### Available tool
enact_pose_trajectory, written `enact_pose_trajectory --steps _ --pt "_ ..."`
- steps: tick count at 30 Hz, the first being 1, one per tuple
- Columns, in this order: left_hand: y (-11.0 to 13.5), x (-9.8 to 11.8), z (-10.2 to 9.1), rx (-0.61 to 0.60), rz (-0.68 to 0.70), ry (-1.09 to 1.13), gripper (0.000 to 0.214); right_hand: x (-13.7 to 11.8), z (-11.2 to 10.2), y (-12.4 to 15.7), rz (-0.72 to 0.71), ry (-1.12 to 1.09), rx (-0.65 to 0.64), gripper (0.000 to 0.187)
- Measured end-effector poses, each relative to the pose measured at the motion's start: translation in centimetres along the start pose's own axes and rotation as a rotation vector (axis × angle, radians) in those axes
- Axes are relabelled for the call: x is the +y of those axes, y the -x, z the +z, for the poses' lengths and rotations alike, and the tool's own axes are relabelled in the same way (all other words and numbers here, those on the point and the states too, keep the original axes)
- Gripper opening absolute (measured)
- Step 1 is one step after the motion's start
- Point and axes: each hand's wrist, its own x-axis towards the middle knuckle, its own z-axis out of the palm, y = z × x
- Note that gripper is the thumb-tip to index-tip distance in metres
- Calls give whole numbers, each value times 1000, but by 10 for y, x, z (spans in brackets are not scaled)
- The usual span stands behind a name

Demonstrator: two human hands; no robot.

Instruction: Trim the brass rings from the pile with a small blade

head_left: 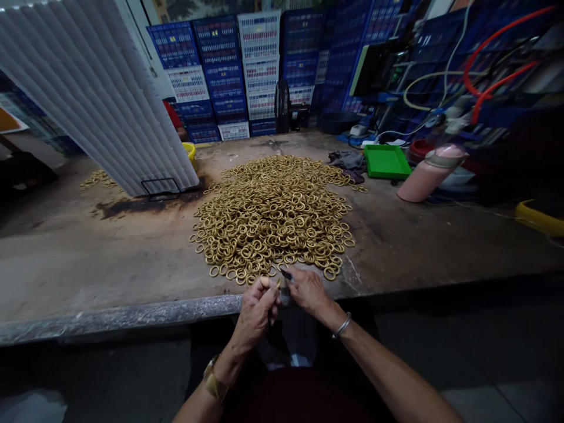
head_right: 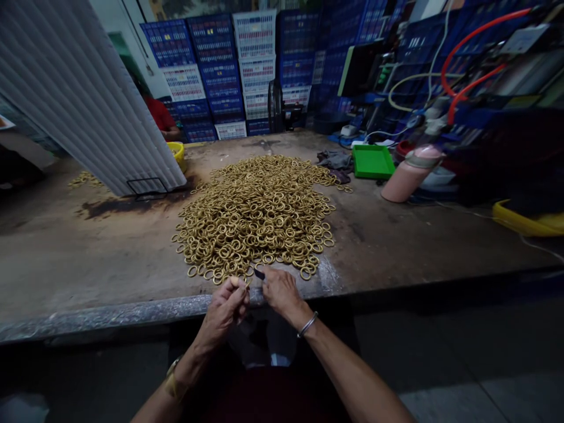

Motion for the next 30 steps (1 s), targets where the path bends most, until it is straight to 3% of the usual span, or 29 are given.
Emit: enact_pose_trajectory --steps 7,14,21,25,27,30 --pt "2 -1 0 -35 -80 316 24 6 4 -8 99 62 154 20" --pt "-2 -5 -8 -44 -119 484 17 -6 5 -16 94 151 147 19" --pt "-5 -5 -12 -32 -227 604 14 1 6 -16 82 90 199 16" --pt "-7 -6 -9 15 -158 484 19 9 6 -16 84 -157 213 14" --pt "-9 -6 -7 59 -67 311 21 10 2 -15 108 -410 187 9" --pt "-10 -6 -5 147 71 -16 21 5 -7 -11 203 -854 48 8"
